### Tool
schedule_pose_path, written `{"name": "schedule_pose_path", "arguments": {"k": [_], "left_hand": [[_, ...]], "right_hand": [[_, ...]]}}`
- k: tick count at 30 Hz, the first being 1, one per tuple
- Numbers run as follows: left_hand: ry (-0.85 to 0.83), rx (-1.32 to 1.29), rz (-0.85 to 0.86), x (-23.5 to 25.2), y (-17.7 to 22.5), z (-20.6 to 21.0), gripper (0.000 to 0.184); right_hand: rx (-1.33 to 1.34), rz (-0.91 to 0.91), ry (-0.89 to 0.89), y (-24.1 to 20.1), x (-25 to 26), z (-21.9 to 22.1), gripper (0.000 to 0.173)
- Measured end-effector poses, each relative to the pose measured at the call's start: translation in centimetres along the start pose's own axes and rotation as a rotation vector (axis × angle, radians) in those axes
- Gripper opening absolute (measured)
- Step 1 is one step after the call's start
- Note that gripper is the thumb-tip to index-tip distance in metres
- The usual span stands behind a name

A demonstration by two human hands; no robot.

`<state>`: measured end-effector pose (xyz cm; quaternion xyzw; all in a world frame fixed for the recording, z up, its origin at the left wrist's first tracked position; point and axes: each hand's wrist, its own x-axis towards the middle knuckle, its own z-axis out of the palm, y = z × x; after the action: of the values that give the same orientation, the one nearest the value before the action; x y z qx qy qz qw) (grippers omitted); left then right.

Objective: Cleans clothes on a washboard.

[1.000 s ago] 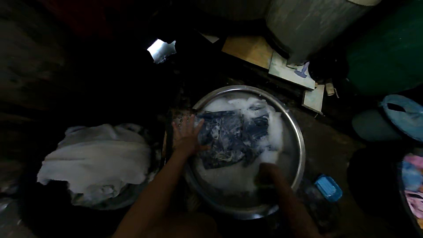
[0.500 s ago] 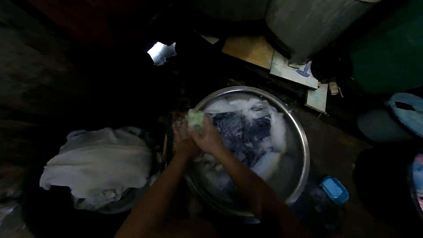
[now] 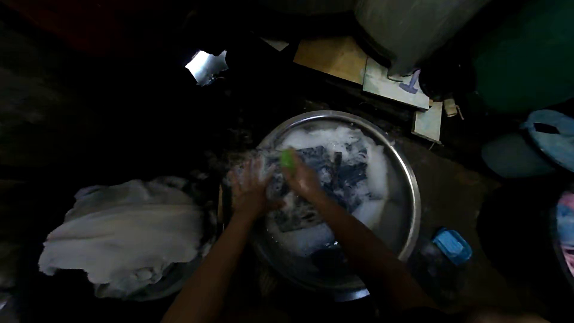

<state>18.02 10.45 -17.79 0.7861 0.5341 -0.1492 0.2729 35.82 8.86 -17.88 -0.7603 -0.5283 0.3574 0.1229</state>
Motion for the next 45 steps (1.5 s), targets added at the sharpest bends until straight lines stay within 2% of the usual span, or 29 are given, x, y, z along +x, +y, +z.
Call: {"name": "schedule_pose_path", "arguments": {"k": [3,5,7,9,10,11,14,16,17,19,21,22,24,26,28,30,32,34,35,36,38,39,40,42,43,45], "left_hand": [[0.005,0.015,0.001,0.1,0.3,0.0,0.113],[-0.008,0.021,-0.013,0.2,0.6,-0.4,0.114],[-0.001,0.018,-0.013,0.2,0.7,-0.4,0.114],[0.005,0.014,-0.007,0.2,0.3,-0.2,0.113],[-0.004,0.011,0.001,0.0,0.2,-0.1,0.112],[-0.005,0.013,0.010,-0.2,0.0,0.1,0.110],[0.036,0.042,0.022,0.2,-0.1,0.3,0.113],[0.009,0.054,0.011,0.1,0.1,0.1,0.114],[0.003,0.046,0.005,0.2,0.3,0.0,0.115],[-0.011,0.036,-0.006,0.2,0.3,-0.1,0.115],[-0.021,0.018,-0.012,0.0,0.2,-0.1,0.111],[-0.017,0.011,0.001,-0.2,0.0,0.0,0.108],[0.003,0.029,0.021,-0.4,-0.3,0.3,0.107],[0.042,0.025,0.029,0.1,-0.3,0.3,0.111],[0.023,0.038,0.022,0.0,0.0,0.2,0.113],[0.024,0.042,0.016,0.1,0.2,0.2,0.115],[0.034,0.045,0.020,0.1,0.1,0.2,0.111],[0.059,0.034,0.040,-0.1,-0.4,0.6,0.098],[0.067,0.037,0.049,-0.2,-0.5,0.7,0.101],[0.073,0.052,0.050,-0.2,-0.5,0.7,0.107],[0.067,0.052,0.029,0.1,0.1,0.2,0.115],[0.067,0.047,0.025,-0.1,0.1,0.3,0.115],[0.075,0.046,0.030,-0.2,0.1,0.5,0.116],[0.081,0.058,0.027,0.1,-0.1,0.7,0.118],[0.082,0.062,0.027,0.4,-0.2,0.8,0.118],[0.087,0.068,0.046,0.3,-0.4,0.9,0.112]], "right_hand": [[-0.049,0.358,0.080,8.0,3.1,-4.2,0.073],[-0.044,0.432,0.087,7.4,3.9,-5.9,0.075],[0.041,0.244,0.108,2.1,2.5,-4.4,0.076],[0.074,0.009,0.008,-3.2,0.4,-1.2,0.077],[0.032,-0.041,-0.040,-3.9,-0.2,0.1,0.076],[0.003,-0.032,-0.040,-2.9,-0.3,0.6,0.072],[-0.025,0.210,0.128,5.7,2.7,-2.1,0.071],[-0.056,0.383,0.146,7.9,3.9,-4.1,0.073],[-0.041,0.396,0.153,6.8,4.1,-4.8,0.074],[0.035,0.238,0.146,1.5,2.7,-3.6,0.075],[0.046,0.026,0.028,-4.0,0.3,-0.7,0.070],[0.015,-0.016,-0.046,-4.7,-0.7,0.5,0.066],[-0.027,0.029,-0.015,-0.4,-0.9,1.1,0.055],[-0.064,0.201,0.090,6.4,0.5,-1.1,0.053],[-0.093,0.348,0.136,9.7,1.0,-2.8,0.054],[-0.040,0.317,0.171,7.3,0.9,-3.1,0.055],[0.061,0.127,0.176,1.2,-1.0,-1.2,0.055],[0.063,-0.047,0.050,-2.1,-4.4,2.0,0.054],[0.030,-0.051,0.007,-1.0,-6.0,3.1,0.052],[-0.001,-0.010,0.024,1.9,-7.1,3.5,0.049],[-0.069,0.161,0.112,9.5,-7.8,1.9,0.048],[-0.106,0.237,0.130,12.2,-8.3,1.1,0.049],[-0.113,0.315,0.109,13.1,-8.5,0.3,0.051],[-0.050,0.376,0.067,10.3,-7.8,-0.7,0.052],[0.009,0.326,0.065,7.5,-7.6,-0.3,0.052],[0.121,0.099,0.061,1.3,-8.5,2.2,0.052]]}}
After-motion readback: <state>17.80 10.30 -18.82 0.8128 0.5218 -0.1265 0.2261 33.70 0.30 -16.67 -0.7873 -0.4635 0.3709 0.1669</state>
